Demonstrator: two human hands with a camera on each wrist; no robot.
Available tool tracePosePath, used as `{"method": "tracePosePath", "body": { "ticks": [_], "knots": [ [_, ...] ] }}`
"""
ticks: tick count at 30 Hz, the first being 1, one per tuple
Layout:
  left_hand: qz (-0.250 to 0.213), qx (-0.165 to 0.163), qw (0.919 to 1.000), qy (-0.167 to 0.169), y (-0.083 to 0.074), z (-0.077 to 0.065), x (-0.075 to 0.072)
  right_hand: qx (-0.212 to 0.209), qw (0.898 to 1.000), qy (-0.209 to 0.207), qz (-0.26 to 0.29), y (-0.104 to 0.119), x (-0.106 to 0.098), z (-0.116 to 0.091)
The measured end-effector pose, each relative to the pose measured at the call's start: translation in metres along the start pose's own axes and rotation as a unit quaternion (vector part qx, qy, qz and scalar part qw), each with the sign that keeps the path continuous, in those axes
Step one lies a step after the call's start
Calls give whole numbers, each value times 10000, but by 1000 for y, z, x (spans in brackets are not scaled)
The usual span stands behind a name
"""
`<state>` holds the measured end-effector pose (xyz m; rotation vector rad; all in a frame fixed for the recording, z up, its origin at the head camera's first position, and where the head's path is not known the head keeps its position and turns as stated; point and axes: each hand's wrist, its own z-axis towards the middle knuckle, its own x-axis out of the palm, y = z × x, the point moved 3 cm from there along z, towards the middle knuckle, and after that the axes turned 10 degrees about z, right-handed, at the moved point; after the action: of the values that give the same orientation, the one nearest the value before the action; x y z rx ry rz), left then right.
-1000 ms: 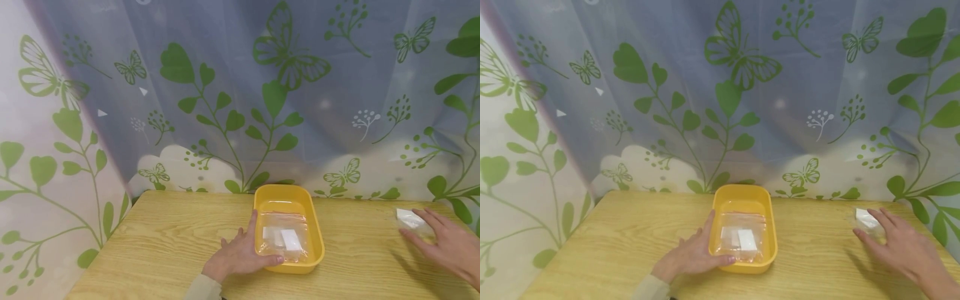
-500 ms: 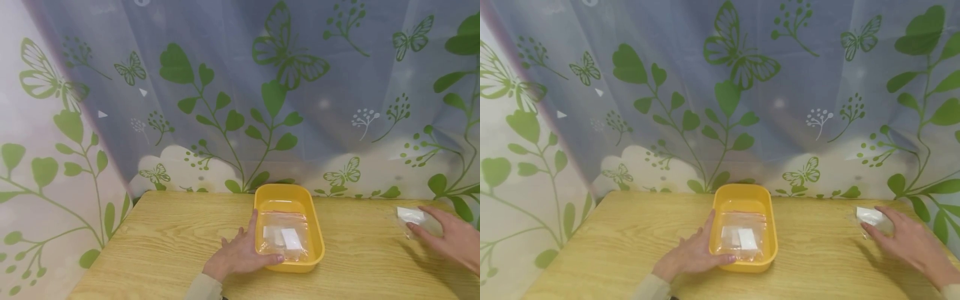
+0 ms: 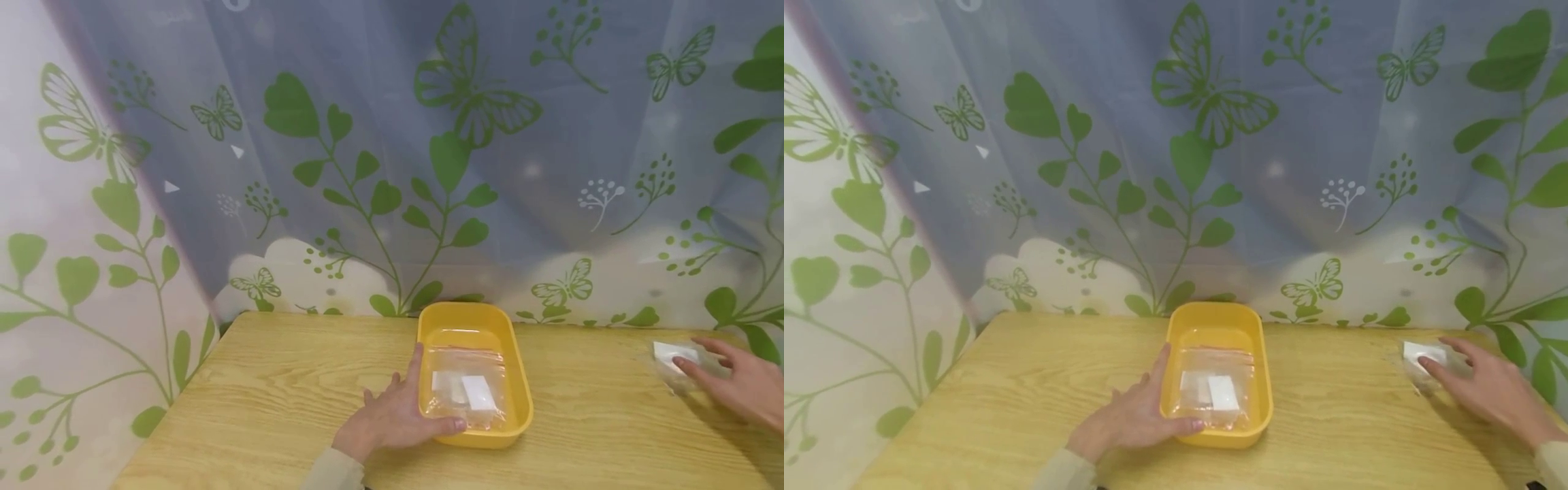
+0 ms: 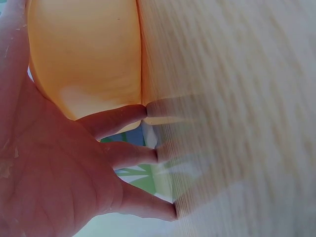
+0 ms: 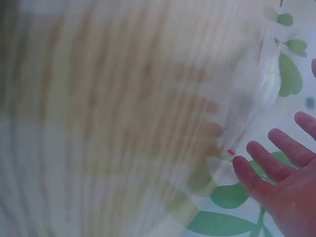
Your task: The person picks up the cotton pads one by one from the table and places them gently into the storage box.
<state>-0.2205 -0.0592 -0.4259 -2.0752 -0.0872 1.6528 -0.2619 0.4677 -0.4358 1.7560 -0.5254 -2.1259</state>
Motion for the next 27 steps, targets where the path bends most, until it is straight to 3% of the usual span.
{"method": "tracePosePath", "body": {
  "ticks": [11,27],
  "knots": [
    [-5,-14,10000,9,0,-1,3,-63,9993,351,-104,-15,7,5],
    [44,36,10000,-37,0,2,1,-509,9987,31,-55,-7,6,1]
  ]
}}
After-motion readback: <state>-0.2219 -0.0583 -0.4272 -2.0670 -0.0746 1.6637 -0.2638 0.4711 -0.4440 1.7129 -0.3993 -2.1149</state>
